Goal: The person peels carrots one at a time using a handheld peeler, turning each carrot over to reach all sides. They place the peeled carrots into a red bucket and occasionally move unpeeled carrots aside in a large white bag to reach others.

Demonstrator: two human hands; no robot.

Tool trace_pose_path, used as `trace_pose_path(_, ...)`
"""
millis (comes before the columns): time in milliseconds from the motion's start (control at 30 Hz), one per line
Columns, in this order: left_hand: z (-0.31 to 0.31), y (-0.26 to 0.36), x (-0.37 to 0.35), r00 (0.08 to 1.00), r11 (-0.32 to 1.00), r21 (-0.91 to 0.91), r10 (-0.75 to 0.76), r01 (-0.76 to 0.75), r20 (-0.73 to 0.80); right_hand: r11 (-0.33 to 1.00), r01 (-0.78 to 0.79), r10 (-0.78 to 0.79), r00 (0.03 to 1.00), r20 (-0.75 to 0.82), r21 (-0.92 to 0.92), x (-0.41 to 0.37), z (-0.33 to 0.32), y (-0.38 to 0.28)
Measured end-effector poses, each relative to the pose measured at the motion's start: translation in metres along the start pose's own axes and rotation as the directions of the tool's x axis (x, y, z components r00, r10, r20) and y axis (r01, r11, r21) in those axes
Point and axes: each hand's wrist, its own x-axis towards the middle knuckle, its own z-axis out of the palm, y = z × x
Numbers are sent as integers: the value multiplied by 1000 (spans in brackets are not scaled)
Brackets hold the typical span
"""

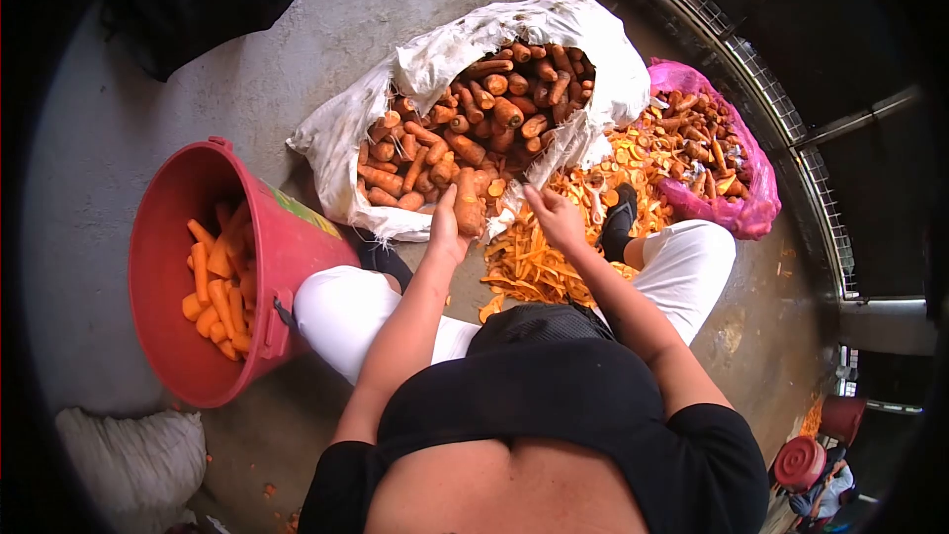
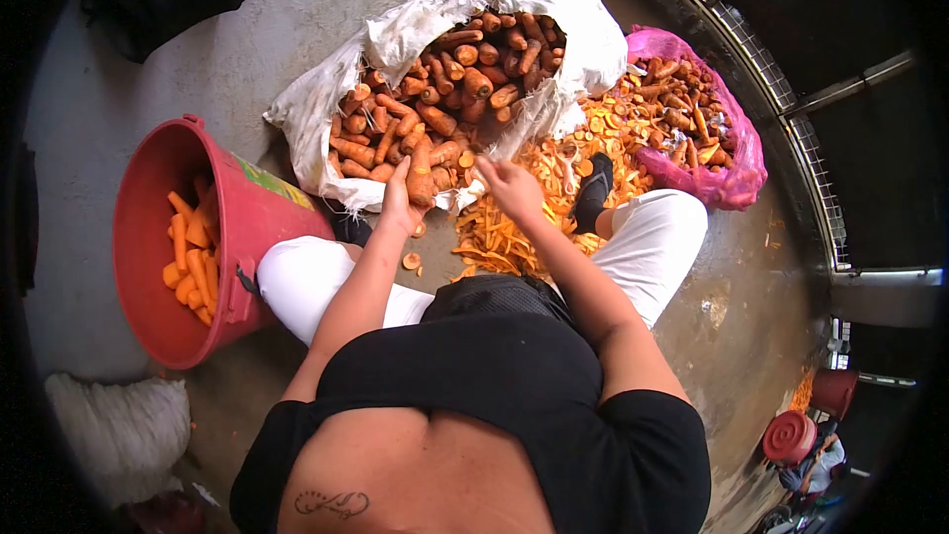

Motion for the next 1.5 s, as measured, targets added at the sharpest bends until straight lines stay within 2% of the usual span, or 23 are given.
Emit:
trace_pose_path(67,3,3,2,998,1000,7,-10,10,69,964,-239,230,970,81,115,26,15,64)
trace_pose_path(100,2,4,3,991,1000,13,-11,9,131,886,-436,402,891,209,156,28,7,76)
trace_pose_path(133,4,5,2,981,1000,19,-14,10,194,918,-397,388,907,166,21,33,4,94)
trace_pose_path(200,15,7,-5,984,1000,9,-8,6,177,886,-422,445,890,98,-190,36,6,124)
trace_pose_path(267,31,11,-10,992,1000,-11,1,1,130,871,-465,479,875,66,-157,40,16,150)
trace_pose_path(400,31,7,9,984,996,-39,-77,84,158,847,-509,524,847,85,-152,60,31,163)
trace_pose_path(433,31,7,15,989,996,-38,-80,85,122,874,-469,477,878,35,-127,62,39,165)
trace_pose_path(533,38,4,30,996,996,-27,-87,88,14,870,-454,480,870,113,-193,79,50,166)
trace_pose_path(567,40,4,34,996,996,-23,-83,82,-23,894,-411,434,893,115,-179,80,51,167)
trace_pose_path(633,44,4,41,992,997,-14,-83,82,-97,907,-303,338,938,78,-292,83,60,175)
trace_pose_path(667,44,3,44,991,996,-17,-90,89,-100,904,-245,285,956,67,-350,85,64,181)
trace_pose_path(700,43,3,47,990,995,-21,-96,94,-102,931,-53,97,990,104,-362,88,66,188)
trace_pose_path(833,48,3,50,987,995,-38,-96,92,-125,964,46,15,974,225,-261,98,77,196)
trace_pose_path(933,48,5,52,987,992,-64,-112,105,-116,877,183,-158,983,94,-444,100,76,186)
trace_pose_path(1000,45,5,53,985,991,-81,-118,109,-122,939,46,-33,998,44,-341,112,62,187)
trace_pose_path(1067,41,6,52,984,986,-99,-143,133,-110,879,-174,44,957,-287,-444,122,71,215)
trace_pose_path(1133,39,6,50,983,983,-117,-154,143,-97,786,-519,382,836,-395,-336,133,65,226)
trace_pose_path(1167,39,6,48,984,982,-125,-152,141,-89,770,-578,479,803,-354,-271,136,60,232)
trace_pose_path(1200,40,6,48,986,982,-134,-148,136,-82,724,-616,553,787,-275,-309,143,54,235)
trace_pose_path(1267,42,8,47,985,982,-125,-155,144,-80,734,-568,541,821,-186,-373,149,44,241)
trace_pose_path(1300,43,10,46,984,982,-120,-157,148,-77,767,-509,481,859,-175,-390,150,40,245)
trace_pose_path(1400,46,15,43,988,984,-96,-152,150,-10,817,-515,504,856,-113,-259,153,36,248)
trace_pose_path(1500,49,18,42,987,982,-104,-153,158,52,854,-480,455,876,-157,-201,144,29,239)
